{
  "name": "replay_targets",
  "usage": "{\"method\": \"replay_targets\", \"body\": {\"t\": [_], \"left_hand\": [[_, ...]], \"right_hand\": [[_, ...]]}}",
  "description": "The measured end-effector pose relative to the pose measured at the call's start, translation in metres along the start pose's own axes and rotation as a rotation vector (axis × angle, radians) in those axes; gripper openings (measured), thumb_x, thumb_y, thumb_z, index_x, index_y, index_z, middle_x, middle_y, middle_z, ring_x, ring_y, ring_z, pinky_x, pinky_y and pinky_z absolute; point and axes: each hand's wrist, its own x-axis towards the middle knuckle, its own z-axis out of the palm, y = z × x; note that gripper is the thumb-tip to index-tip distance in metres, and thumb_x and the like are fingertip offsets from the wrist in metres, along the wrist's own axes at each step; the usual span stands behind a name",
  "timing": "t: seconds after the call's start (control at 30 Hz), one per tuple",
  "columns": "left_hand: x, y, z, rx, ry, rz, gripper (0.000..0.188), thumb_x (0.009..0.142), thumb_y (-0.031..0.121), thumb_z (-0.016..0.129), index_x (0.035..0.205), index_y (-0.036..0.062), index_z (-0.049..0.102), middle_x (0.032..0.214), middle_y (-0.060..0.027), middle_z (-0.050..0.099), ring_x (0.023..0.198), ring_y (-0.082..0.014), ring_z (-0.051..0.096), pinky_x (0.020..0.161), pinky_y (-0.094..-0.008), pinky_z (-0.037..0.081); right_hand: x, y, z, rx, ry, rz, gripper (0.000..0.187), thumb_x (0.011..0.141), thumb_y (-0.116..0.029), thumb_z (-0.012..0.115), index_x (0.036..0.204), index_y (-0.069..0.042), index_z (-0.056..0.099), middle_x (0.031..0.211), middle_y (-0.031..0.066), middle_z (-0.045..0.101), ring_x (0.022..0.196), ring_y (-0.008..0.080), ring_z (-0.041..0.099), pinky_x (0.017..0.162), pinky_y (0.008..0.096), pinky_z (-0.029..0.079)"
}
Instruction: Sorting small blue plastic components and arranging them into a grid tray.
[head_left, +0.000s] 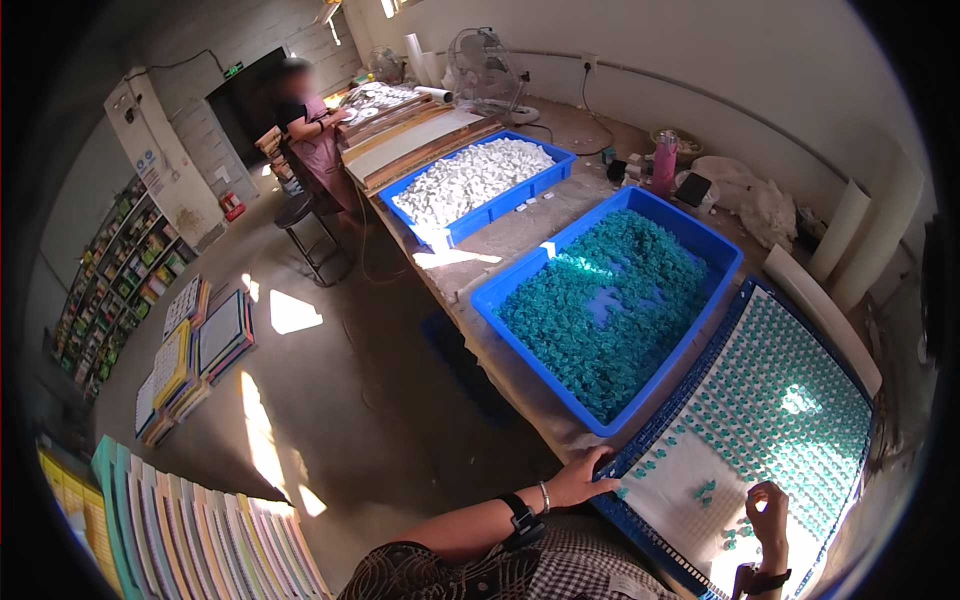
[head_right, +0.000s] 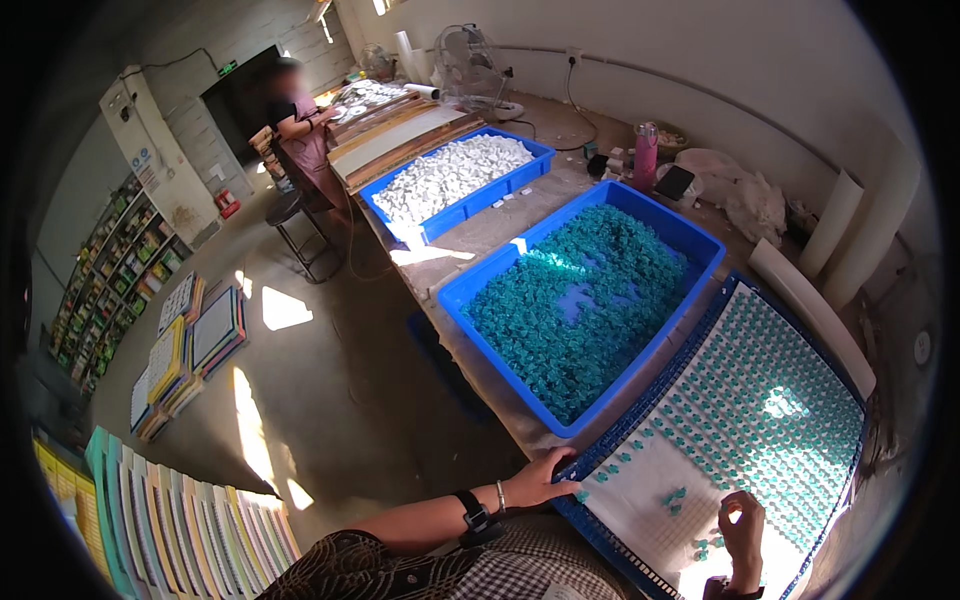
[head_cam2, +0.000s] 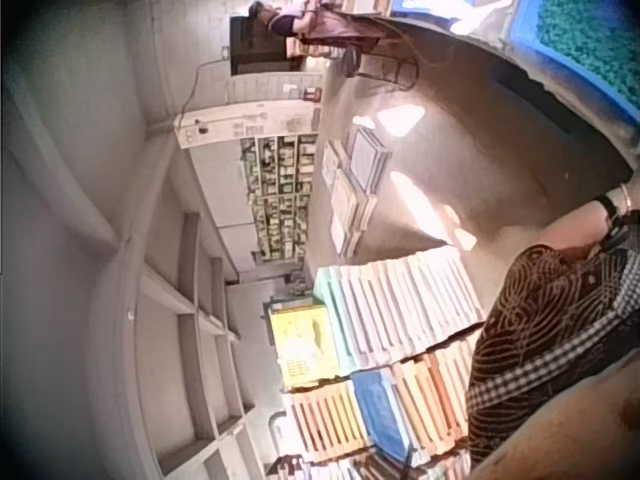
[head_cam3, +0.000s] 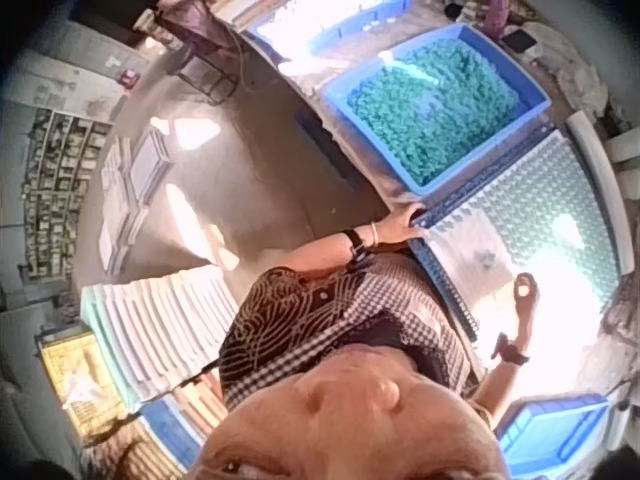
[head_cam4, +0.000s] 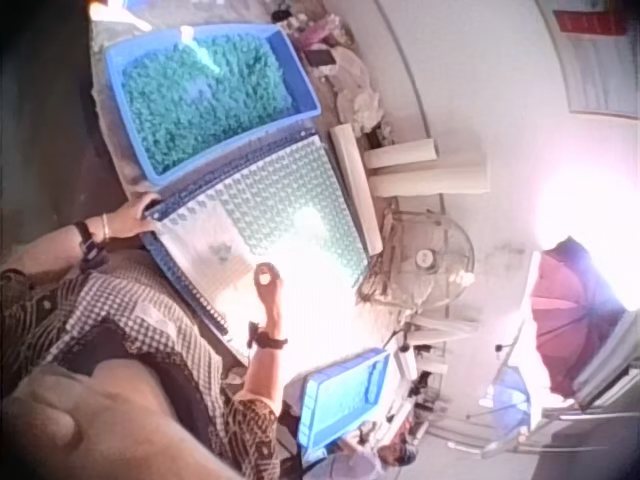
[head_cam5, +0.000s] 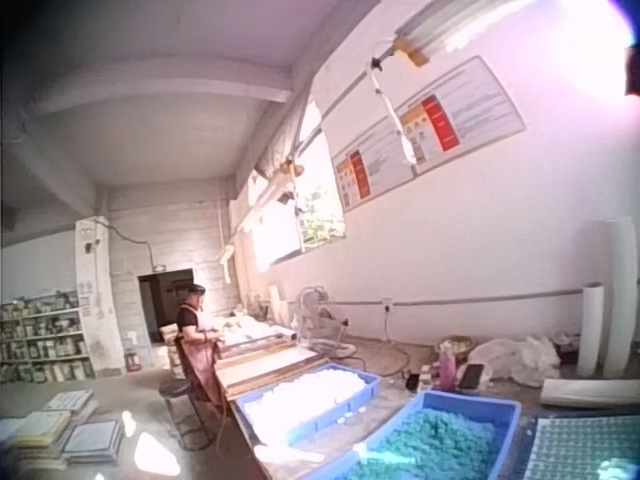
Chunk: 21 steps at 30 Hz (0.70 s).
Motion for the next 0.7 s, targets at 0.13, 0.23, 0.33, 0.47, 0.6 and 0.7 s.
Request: {"method": "replay_targets", "body": {"t": [0.13,0.23,0.33,0.47,0.6,0.7], "left_hand": [[-0.004,0.000,0.002,0.013,0.002,-0.006,0.076,0.085,0.044,0.065,0.134,-0.0033,0.032,0.130,-0.0229,0.044,0.121,-0.0321,0.046,0.102,-0.0372,0.036],[-0.003,0.002,0.010,-0.016,-0.037,0.039,0.074,0.084,0.042,0.066,0.133,-0.0032,0.034,0.128,-0.0228,0.046,0.120,-0.0319,0.047,0.101,-0.0375,0.038],[-0.001,0.014,0.005,0.015,-0.033,-0.059,0.070,0.080,0.038,0.070,0.129,-0.0027,0.040,0.121,-0.0214,0.052,0.115,-0.0299,0.051,0.097,-0.0386,0.041],[-0.005,0.008,-0.008,0.090,0.083,-0.024,0.069,0.078,0.036,0.071,0.126,-0.0029,0.041,0.116,-0.0208,0.054,0.107,-0.0284,0.054,0.092,-0.0383,0.044],[0.000,0.001,-0.011,-0.071,0.014,-0.021,0.067,0.080,0.030,0.071,0.128,-0.0027,0.038,0.117,-0.0169,0.053,0.105,-0.0240,0.053,0.093,-0.0356,0.042],[0.005,-0.002,-0.004,-0.108,-0.015,0.005,0.069,0.080,0.032,0.071,0.129,-0.0036,0.037,0.119,-0.0177,0.051,0.107,-0.0246,0.052,0.094,-0.0355,0.042]], "right_hand": [[-0.004,0.010,0.010,-0.061,0.078,0.071,0.011,0.070,0.003,0.065,0.080,0.000,0.061,0.078,0.0124,0.061,0.073,0.0261,0.061,0.069,0.0366,0.048],[-0.028,0.023,-0.003,-0.217,0.073,0.031,0.006,0.070,-0.002,0.065,0.075,-0.001,0.062,0.077,0.0132,0.062,0.071,0.0287,0.059,0.067,0.0391,0.047],[-0.035,0.041,0.005,-0.239,0.145,-0.053,0.009,0.075,-0.009,0.068,0.075,-0.003,0.061,0.073,0.0133,0.057,0.073,0.0342,0.055,0.070,0.0439,0.044],[-0.008,0.016,0.005,-0.123,0.041,0.013,0.009,0.078,-0.010,0.066,0.083,-0.003,0.064,0.079,0.0140,0.060,0.075,0.0324,0.056,0.068,0.0400,0.046],[0.002,-0.006,-0.001,0.013,0.065,0.209,0.015,0.082,-0.006,0.063,0.097,-0.003,0.067,0.091,0.0137,0.066,0.085,0.0266,0.065,0.074,0.0352,0.052],[0.001,-0.010,-0.006,-0.086,0.039,0.272,0.014,0.084,-0.007,0.063,0.097,-0.004,0.067,0.089,0.0130,0.066,0.080,0.0255,0.065,0.071,0.0341,0.052]]}}
